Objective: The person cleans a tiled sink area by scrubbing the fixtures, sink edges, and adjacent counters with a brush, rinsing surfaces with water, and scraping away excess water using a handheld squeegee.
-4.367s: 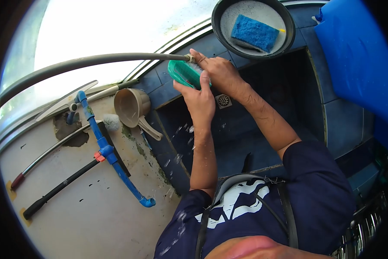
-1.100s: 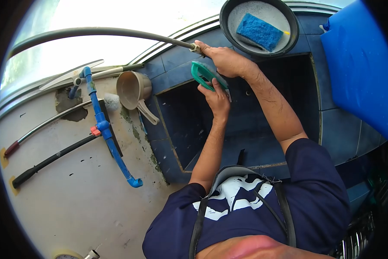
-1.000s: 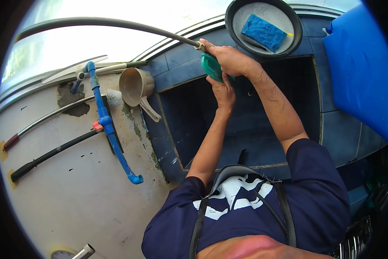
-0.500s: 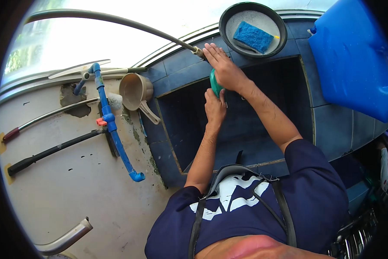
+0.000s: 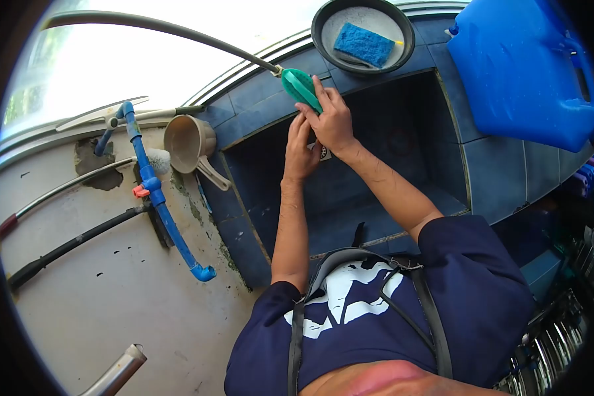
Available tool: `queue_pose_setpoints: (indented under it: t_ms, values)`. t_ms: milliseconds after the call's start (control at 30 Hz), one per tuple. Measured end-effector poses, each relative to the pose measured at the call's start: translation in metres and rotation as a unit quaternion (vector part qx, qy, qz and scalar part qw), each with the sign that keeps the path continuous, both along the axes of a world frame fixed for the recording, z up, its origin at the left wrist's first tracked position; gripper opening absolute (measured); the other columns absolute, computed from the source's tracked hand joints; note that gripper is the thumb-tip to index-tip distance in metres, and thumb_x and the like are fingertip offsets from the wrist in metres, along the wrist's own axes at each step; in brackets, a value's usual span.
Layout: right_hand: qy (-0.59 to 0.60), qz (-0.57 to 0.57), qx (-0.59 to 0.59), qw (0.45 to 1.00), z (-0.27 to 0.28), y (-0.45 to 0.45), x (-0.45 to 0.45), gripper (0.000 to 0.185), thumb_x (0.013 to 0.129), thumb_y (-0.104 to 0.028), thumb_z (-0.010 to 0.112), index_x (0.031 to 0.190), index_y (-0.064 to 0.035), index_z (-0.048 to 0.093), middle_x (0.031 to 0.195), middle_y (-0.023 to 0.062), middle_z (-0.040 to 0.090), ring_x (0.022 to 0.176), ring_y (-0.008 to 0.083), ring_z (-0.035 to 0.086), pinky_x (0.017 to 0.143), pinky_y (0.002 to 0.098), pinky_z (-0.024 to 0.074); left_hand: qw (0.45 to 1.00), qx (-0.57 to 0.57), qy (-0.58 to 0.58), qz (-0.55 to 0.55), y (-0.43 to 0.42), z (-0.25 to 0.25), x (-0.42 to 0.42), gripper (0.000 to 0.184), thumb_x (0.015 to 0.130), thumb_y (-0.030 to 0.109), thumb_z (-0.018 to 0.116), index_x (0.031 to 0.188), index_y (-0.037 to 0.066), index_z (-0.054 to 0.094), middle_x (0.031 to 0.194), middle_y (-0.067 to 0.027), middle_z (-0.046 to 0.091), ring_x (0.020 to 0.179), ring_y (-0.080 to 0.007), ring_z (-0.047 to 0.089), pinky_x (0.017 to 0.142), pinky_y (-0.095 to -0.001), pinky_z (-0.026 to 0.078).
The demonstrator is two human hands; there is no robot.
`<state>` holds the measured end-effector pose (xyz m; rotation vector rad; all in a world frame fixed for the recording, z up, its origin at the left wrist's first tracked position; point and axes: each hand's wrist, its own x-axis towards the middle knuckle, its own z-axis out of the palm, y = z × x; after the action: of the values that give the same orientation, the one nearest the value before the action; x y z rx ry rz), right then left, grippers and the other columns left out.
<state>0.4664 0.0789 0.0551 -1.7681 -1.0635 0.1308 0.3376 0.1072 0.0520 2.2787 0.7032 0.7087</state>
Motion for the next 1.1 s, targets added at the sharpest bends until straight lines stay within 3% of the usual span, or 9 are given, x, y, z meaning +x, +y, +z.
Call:
queue_pose_setpoints:
  t_ms: [133, 367, 500, 633, 767, 833, 967, 1033, 1100]
  values:
    - [-0.17, -0.143, 0.027, 0.975, -0.035, -0.002, 0.026, 0.066, 0.087, -0.032, 0.08, 0.138, 0.0046, 0.057, 0.097, 0.0177, 0.066, 0.077, 0.0339, 0.067, 0.063, 0.0387, 0.0571, 0.985, -0.054, -0.087, 0.14, 0.014, -0.003, -0.012, 0.041, 0.09, 0.005, 0.07, 0.129, 0.002, 0.058, 0.142, -0.0151, 0.056, 0.129, -0.0285, 0.056, 0.102, -0.0378, 0.047]
    - [-0.137, -0.109, -0.058, 0.983, -0.078, -0.055, 0.006, 0.071, 0.084, -0.035, 0.081, 0.135, 0.0085, 0.057, 0.096, 0.0185, 0.063, 0.072, 0.0342, 0.069, 0.061, 0.0406, 0.0597, 0.958, -0.147, -0.119, 0.217, 0.031, -0.029, -0.021, 0.041, 0.094, 0.007, 0.068, 0.132, 0.002, 0.057, 0.138, -0.0124, 0.058, 0.126, -0.0233, 0.057, 0.101, -0.0365, 0.048]
    - [-0.006, -0.105, -0.127, 0.986, -0.038, -0.018, 0.017, 0.064, 0.085, -0.035, 0.079, 0.131, 0.0065, 0.062, 0.108, 0.021, 0.063, 0.084, 0.0376, 0.07, 0.07, 0.0424, 0.0591, 0.952, -0.161, -0.159, 0.207, 0.048, -0.017, 0.002, 0.041, 0.092, 0.008, 0.068, 0.132, 0.002, 0.058, 0.138, -0.0142, 0.059, 0.125, -0.0259, 0.059, 0.099, -0.0382, 0.049]
    - [-0.009, -0.118, -0.259, 0.959, -0.037, 0.014, 0.029, 0.065, 0.089, -0.039, 0.071, 0.135, 0.0049, 0.058, 0.111, 0.0208, 0.062, 0.086, 0.0398, 0.07, 0.074, 0.0453, 0.0589, 0.951, 0.01, -0.089, 0.298, 0.061, -0.01, -0.016, 0.037, 0.091, 0.009, 0.067, 0.125, -0.001, 0.059, 0.133, -0.017, 0.057, 0.123, -0.0311, 0.056, 0.104, -0.0422, 0.045]
    - [0.004, -0.095, -0.219, 0.971, -0.042, 0.024, 0.031, 0.065, 0.089, -0.039, 0.07, 0.135, 0.0057, 0.057, 0.113, 0.024, 0.061, 0.087, 0.041, 0.07, 0.074, 0.0468, 0.059, 0.836, 0.276, 0.038, 0.473, 0.046, -0.008, -0.084, 0.032, 0.087, 0.011, 0.067, 0.116, -0.001, 0.059, 0.123, -0.0187, 0.054, 0.12, -0.0371, 0.051, 0.106, -0.0494, 0.04]
    - [0.006, -0.116, -0.208, 0.971, -0.038, 0.033, 0.033, 0.064, 0.089, -0.039, 0.071, 0.134, 0.0053, 0.058, 0.114, 0.0227, 0.061, 0.088, 0.0406, 0.07, 0.078, 0.0467, 0.0585, 0.791, 0.317, 0.11, 0.512, 0.042, -0.004, -0.119, 0.039, 0.084, 0.011, 0.07, 0.118, -0.001, 0.055, 0.118, -0.0184, 0.055, 0.115, -0.0373, 0.052, 0.1, -0.0536, 0.042]
    - [0.044, -0.056, -0.294, 0.953, -0.023, 0.041, 0.031, 0.064, 0.086, -0.037, 0.072, 0.132, 0.0049, 0.059, 0.107, 0.0227, 0.066, 0.093, 0.0409, 0.07, 0.083, 0.0496, 0.0576, 0.787, 0.19, 0.166, 0.563, 0.051, 0.009, -0.167, 0.043, 0.086, 0.018, 0.076, 0.117, -0.001, 0.054, 0.114, -0.0181, 0.056, 0.101, -0.0338, 0.06, 0.088, -0.0492, 0.05]
    - [0.036, 0.096, -0.412, 0.905, 0.004, 0.006, 0.025, 0.056, 0.084, -0.037, 0.073, 0.122, 0.0034, 0.065, 0.103, 0.0227, 0.07, 0.096, 0.0416, 0.071, 0.084, 0.0483, 0.058, 0.797, 0.105, 0.131, 0.581, 0.063, 0.017, -0.181, 0.044, 0.088, 0.021, 0.078, 0.117, -0.002, 0.053, 0.111, -0.0178, 0.057, 0.092, -0.0321, 0.064, 0.08, -0.0462, 0.053]
    - [0.073, 0.166, -0.474, 0.861, 0.023, -0.03, 0.025, 0.033, 0.078, -0.022, 0.075, 0.099, 0.0026, 0.071, 0.095, 0.0248, 0.072, 0.088, 0.0405, 0.073, 0.084, 0.0455, 0.0593, 0.772, -0.358, -0.081, 0.518, 0.082, 0.026, -0.181, 0.044, 0.092, 0.026, 0.076, 0.118, -0.002, 0.053, 0.097, -0.0142, 0.06, 0.066, -0.0271, 0.064, 0.063, -0.0406, 0.054]
